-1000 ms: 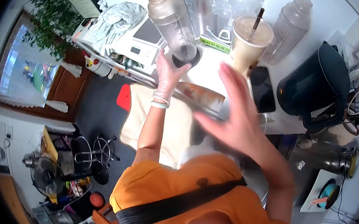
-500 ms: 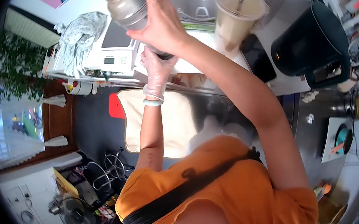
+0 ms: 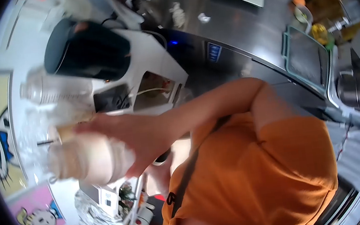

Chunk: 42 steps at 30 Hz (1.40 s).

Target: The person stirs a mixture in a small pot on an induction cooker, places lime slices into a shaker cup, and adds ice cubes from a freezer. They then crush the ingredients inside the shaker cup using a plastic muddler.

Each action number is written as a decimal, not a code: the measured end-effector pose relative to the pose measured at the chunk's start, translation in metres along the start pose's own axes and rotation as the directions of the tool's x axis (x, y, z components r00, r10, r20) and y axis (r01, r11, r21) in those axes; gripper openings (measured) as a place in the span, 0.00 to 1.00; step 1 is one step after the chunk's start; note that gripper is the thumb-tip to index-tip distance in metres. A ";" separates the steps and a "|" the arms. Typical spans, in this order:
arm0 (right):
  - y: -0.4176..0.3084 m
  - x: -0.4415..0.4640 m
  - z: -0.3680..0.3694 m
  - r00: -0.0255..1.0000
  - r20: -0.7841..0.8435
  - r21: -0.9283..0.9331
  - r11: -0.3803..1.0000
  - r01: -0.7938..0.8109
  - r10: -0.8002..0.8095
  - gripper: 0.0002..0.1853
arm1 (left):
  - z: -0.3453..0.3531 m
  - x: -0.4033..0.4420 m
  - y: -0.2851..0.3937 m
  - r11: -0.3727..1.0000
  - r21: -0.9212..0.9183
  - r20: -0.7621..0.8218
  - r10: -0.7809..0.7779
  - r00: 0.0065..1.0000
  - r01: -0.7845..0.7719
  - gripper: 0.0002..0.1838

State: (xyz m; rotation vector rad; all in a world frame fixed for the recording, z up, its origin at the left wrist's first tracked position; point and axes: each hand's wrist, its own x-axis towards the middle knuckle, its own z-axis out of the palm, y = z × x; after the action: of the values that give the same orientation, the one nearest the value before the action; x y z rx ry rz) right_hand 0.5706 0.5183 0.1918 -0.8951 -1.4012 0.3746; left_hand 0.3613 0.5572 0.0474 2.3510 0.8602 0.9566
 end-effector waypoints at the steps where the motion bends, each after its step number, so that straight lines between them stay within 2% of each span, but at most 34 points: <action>1: -0.012 -0.017 -0.031 0.994 -0.023 -0.093 0.990 -0.110 0.109 0.63 | 0.026 0.010 0.013 0.994 -0.089 0.146 0.070 0.987 -0.058 0.48; 2: -0.027 -0.038 -0.063 0.976 -0.050 -0.179 0.960 -0.217 0.212 0.63 | 0.054 0.019 0.027 0.982 -0.164 0.278 0.141 0.950 -0.098 0.49; 4: -0.048 -0.089 -0.112 0.938 -0.232 -0.354 0.876 -0.327 0.256 0.62 | 0.111 0.034 0.056 0.953 -0.260 0.458 0.264 0.849 -0.157 0.50; 5: -0.058 -0.116 -0.134 0.904 -0.339 -0.395 0.832 -0.390 0.263 0.63 | 0.139 0.034 0.070 0.942 -0.288 0.518 0.303 0.800 -0.171 0.51; 6: -0.068 -0.140 -0.151 0.860 -0.438 -0.423 0.784 -0.455 0.262 0.64 | 0.163 0.032 0.087 0.951 -0.261 0.477 0.276 0.834 -0.166 0.55; 8: -0.079 -0.189 -0.181 0.708 -0.685 -0.359 0.767 -0.532 0.171 0.58 | 0.221 0.033 0.114 0.945 -0.259 0.562 0.314 0.765 -0.198 0.55; 10: -0.086 -0.237 -0.211 0.565 -0.823 -0.348 0.730 -0.588 0.063 0.59 | 0.281 0.031 0.139 0.900 -0.353 0.589 0.427 0.686 -0.256 0.55; 12: -0.101 -0.280 -0.240 0.496 -0.868 -0.411 0.547 -0.729 0.009 0.60 | 0.336 0.025 0.173 0.894 -0.369 0.612 0.440 0.657 -0.255 0.57; 13: -0.109 -0.296 -0.253 0.507 -0.861 -0.458 0.464 -0.758 -0.022 0.61 | 0.362 0.020 0.189 0.893 -0.364 0.641 0.447 0.624 -0.265 0.58; 14: -0.114 -0.310 -0.261 0.505 -0.863 -0.456 0.467 -0.757 -0.024 0.61 | 0.385 0.014 0.202 0.891 -0.360 0.672 0.453 0.586 -0.276 0.59; 16: -0.119 -0.333 -0.278 0.422 -0.901 -0.416 0.462 -0.783 -0.095 0.61 | 0.424 0.004 0.233 0.879 -0.369 0.668 0.476 0.572 -0.301 0.61; 18: -0.126 -0.344 -0.293 0.422 -0.900 -0.419 0.466 -0.779 -0.105 0.61 | 0.455 -0.003 0.248 0.870 -0.377 0.669 0.493 0.556 -0.317 0.62; 20: -0.125 -0.351 -0.305 0.357 -0.930 -0.345 0.535 -0.771 -0.086 0.63 | 0.481 -0.005 0.254 0.851 -0.366 0.678 0.521 0.518 -0.376 0.64; 21: -0.123 -0.352 -0.311 0.357 -0.931 -0.342 0.538 -0.770 -0.081 0.63 | 0.484 -0.003 0.258 0.854 -0.361 0.681 0.515 0.520 -0.374 0.64; 23: -0.118 -0.352 -0.320 0.324 -0.945 -0.276 0.599 -0.752 -0.029 0.64 | 0.486 0.006 0.262 0.898 -0.256 0.782 0.411 0.469 -0.359 0.66; 27: -0.098 -0.343 -0.330 0.367 -0.930 -0.285 0.645 -0.709 -0.008 0.65 | 0.445 0.021 0.281 0.884 -0.314 0.707 0.461 0.537 -0.345 0.66; 28: -0.093 -0.342 -0.330 0.359 -0.933 -0.277 0.650 -0.708 -0.006 0.65 | 0.428 0.026 0.291 0.830 -0.512 0.656 0.545 0.523 -0.222 0.65; 29: -0.088 -0.342 -0.328 0.422 -0.907 -0.325 0.629 -0.706 0.005 0.67 | 0.417 0.032 0.298 0.727 -0.682 0.591 0.614 0.523 -0.083 0.64; 30: -0.081 -0.343 -0.327 0.481 -0.877 -0.374 0.607 -0.701 0.015 0.70 | 0.415 0.036 0.307 0.730 -0.679 0.599 0.613 0.515 -0.079 0.64; 31: -0.075 -0.344 -0.324 0.521 -0.854 -0.401 0.624 -0.671 0.011 0.72 | 0.415 0.037 0.315 0.643 -0.766 0.560 0.652 0.511 0.019 0.63; 32: -0.073 -0.342 -0.321 0.504 -0.863 -0.387 0.619 -0.683 0.017 0.72 | 0.416 0.037 0.316 0.540 -0.832 0.520 0.684 0.512 0.123 0.61; 33: -0.075 -0.337 -0.319 0.496 -0.868 -0.369 0.659 -0.656 0.008 0.71 | 0.427 0.035 0.306 0.605 -0.783 0.594 0.658 0.463 0.145 0.57; 34: -0.078 -0.330 -0.320 0.488 -0.873 -0.353 0.695 -0.627 -0.004 0.70 | 0.426 0.038 0.307 0.604 -0.780 0.605 0.659 0.447 0.163 0.57; 35: -0.083 -0.319 -0.325 0.543 -0.831 -0.494 0.612 -0.618 -0.122 0.71 | 0.423 0.040 0.308 0.569 -0.801 0.584 0.673 0.455 0.186 0.56; 36: -0.091 -0.311 -0.324 0.524 -0.845 -0.475 0.604 -0.640 -0.108 0.71 | 0.417 0.041 0.307 0.537 -0.817 0.567 0.682 0.462 0.211 0.54; 38: -0.098 -0.299 -0.329 0.551 -0.833 -0.474 0.457 -0.752 0.043 0.70 | 0.420 0.046 0.307 0.524 -0.824 0.562 0.708 0.429 0.216 0.54; 39: -0.094 -0.297 -0.330 0.614 -0.789 -0.562 0.438 -0.702 -0.028 0.66 | 0.421 0.047 0.305 0.513 -0.834 0.549 0.733 0.402 0.203 0.54; 40: -0.093 -0.294 -0.332 0.605 -0.796 -0.559 0.423 -0.714 -0.030 0.66 | 0.424 0.050 0.304 0.504 -0.837 0.547 0.741 0.390 0.215 0.54; 42: -0.097 -0.285 -0.332 0.671 -0.741 -0.642 0.326 -0.694 -0.033 0.61 | 0.427 0.054 0.302 0.499 -0.803 0.590 0.738 0.326 0.325 0.55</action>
State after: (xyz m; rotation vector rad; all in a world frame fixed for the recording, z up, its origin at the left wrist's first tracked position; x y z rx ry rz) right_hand 0.8068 0.1511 0.0931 -2.0775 -0.5828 -0.4854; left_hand 0.8187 0.3091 -0.0241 1.5703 -0.4942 -0.1421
